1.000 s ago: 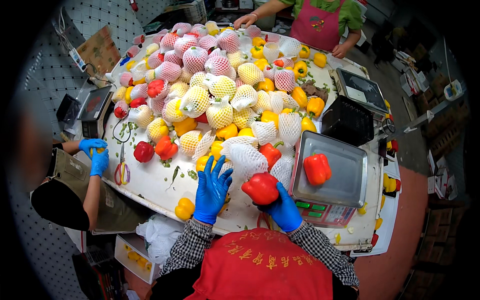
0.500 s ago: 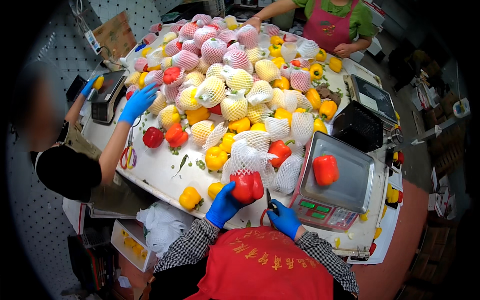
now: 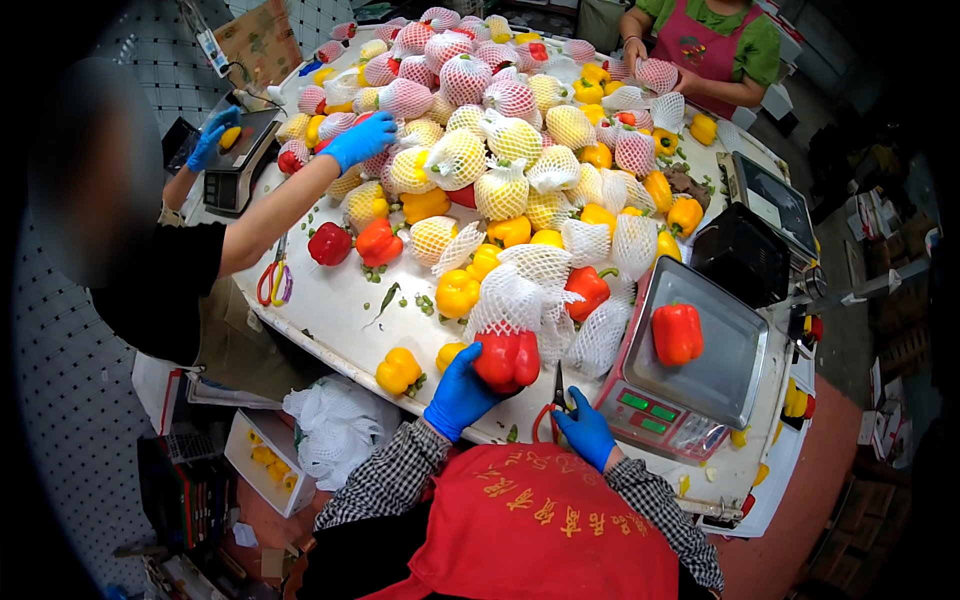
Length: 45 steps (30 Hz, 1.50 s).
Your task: The person removes protective foam nets from red and yellow bell peppers, trims the stems with scissors, weighs the peppers on a digital scale, and places them into black plastic trays. The person repeats this process for multiple peppers while coworkers work nearby.
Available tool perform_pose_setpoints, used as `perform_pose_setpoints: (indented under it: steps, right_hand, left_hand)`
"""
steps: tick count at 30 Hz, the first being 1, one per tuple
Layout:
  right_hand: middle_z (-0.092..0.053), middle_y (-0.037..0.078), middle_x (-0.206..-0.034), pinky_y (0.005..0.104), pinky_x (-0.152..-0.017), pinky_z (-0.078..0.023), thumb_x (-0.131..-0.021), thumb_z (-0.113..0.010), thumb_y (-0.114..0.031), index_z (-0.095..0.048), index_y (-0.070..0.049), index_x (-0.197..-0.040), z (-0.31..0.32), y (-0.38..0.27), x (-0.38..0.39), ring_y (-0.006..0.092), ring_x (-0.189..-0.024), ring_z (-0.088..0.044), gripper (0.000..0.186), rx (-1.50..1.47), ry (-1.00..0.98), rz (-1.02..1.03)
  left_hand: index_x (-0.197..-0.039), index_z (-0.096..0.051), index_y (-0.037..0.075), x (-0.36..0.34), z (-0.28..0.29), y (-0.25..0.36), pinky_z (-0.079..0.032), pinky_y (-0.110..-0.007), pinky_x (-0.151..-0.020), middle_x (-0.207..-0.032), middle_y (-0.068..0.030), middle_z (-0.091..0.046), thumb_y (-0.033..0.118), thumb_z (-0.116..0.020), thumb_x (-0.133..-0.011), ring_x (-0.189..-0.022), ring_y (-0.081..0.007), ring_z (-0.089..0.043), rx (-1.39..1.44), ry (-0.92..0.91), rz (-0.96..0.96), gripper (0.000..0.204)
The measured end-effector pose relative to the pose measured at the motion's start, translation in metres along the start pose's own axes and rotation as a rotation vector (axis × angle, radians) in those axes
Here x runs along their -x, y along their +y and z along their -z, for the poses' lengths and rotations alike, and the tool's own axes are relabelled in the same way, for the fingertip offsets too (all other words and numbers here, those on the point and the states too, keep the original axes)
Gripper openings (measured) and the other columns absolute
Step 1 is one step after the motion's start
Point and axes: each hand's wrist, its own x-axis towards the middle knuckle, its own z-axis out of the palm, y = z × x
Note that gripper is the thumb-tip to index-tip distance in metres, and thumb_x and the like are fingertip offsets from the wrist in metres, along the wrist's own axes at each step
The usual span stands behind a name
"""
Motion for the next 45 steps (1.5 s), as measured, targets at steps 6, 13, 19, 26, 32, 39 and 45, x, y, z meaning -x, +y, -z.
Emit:
perform_pose_setpoints:
  steps: [6,13,19,26,32,39,45]
  right_hand:
    - [-0.069,0.007,-0.083,0.0287,-0.078,-0.053,-0.092,-0.071,-0.020,-0.033,0.001,-0.153,-0.007,0.019,0.000,0.0147,-0.080,-0.066,0.075,-0.529,-0.099,-0.033]
    - [-0.066,0.005,-0.097,0.0269,-0.081,-0.052,-0.090,-0.067,-0.007,-0.041,0.000,-0.150,0.019,-0.019,0.021,0.0121,-0.087,-0.063,0.066,-0.892,-0.498,-0.034]
    - [-0.060,0.005,-0.100,0.0249,-0.084,-0.051,-0.090,-0.068,-0.009,-0.039,-0.006,-0.153,0.020,-0.032,0.029,0.0101,-0.087,-0.058,0.069,-0.787,-0.602,0.026]
    - [-0.061,0.004,-0.108,0.0301,-0.089,-0.054,-0.090,-0.071,-0.006,-0.043,-0.011,-0.147,0.031,-0.062,0.042,0.0139,-0.096,-0.058,0.064,-0.606,-0.379,0.225]
    - [-0.067,0.016,-0.096,0.0380,-0.081,-0.054,-0.082,-0.083,-0.032,-0.059,-0.009,-0.123,0.052,-0.120,0.055,0.0278,-0.087,-0.068,0.052,-0.047,-0.176,0.547]
    - [-0.067,0.013,-0.094,0.0338,-0.080,-0.053,-0.082,-0.083,-0.024,-0.058,-0.006,-0.126,0.042,-0.104,0.040,0.0210,-0.083,-0.065,0.054,0.046,-0.180,0.427]
    - [-0.068,0.016,-0.095,0.0389,-0.075,-0.054,-0.081,-0.082,-0.042,-0.056,-0.007,-0.124,0.036,-0.099,0.035,0.0285,-0.085,-0.068,0.061,-0.025,-0.126,0.465]
  left_hand:
    - [-0.152,-0.033,0.008,0.000,0.001,-0.001,-0.032,-0.053,-0.118,-0.152,-0.0145,-0.042,0.036,-0.061,-0.096,-0.141,-0.0334,-0.041,0.013,-0.012,0.023,0.069]
    - [-0.151,-0.036,0.007,0.009,-0.003,0.017,-0.041,-0.046,-0.112,-0.148,-0.0152,-0.048,0.036,-0.069,-0.091,-0.136,-0.0321,-0.047,-0.383,0.209,0.015,0.075]
    - [-0.154,-0.032,0.007,0.019,-0.035,0.033,-0.047,-0.042,-0.101,-0.128,-0.0196,-0.053,0.029,-0.086,-0.071,-0.118,-0.0364,-0.055,-1.878,0.298,-0.827,0.102]
    - [-0.155,-0.031,0.006,0.035,-0.049,0.047,-0.048,-0.045,-0.096,-0.123,-0.0207,-0.052,0.028,-0.085,-0.069,-0.111,-0.0384,-0.056,-2.178,0.450,-0.830,0.104]
    - [-0.155,-0.032,0.008,0.037,-0.048,0.040,-0.045,-0.047,-0.097,-0.129,-0.0215,-0.051,0.029,-0.083,-0.069,-0.114,-0.0394,-0.054,-2.331,0.301,-0.882,0.103]
    - [-0.155,-0.031,0.007,0.041,-0.050,0.036,-0.043,-0.047,-0.101,-0.137,-0.0198,-0.049,0.025,-0.084,-0.067,-0.120,-0.0393,-0.051,-2.238,0.138,-1.003,0.104]
    - [-0.153,-0.032,0.002,0.044,-0.045,0.027,-0.043,-0.044,-0.109,-0.143,-0.0204,-0.047,0.019,-0.088,-0.066,-0.133,-0.0356,-0.049,-2.033,0.037,-0.940,0.105]
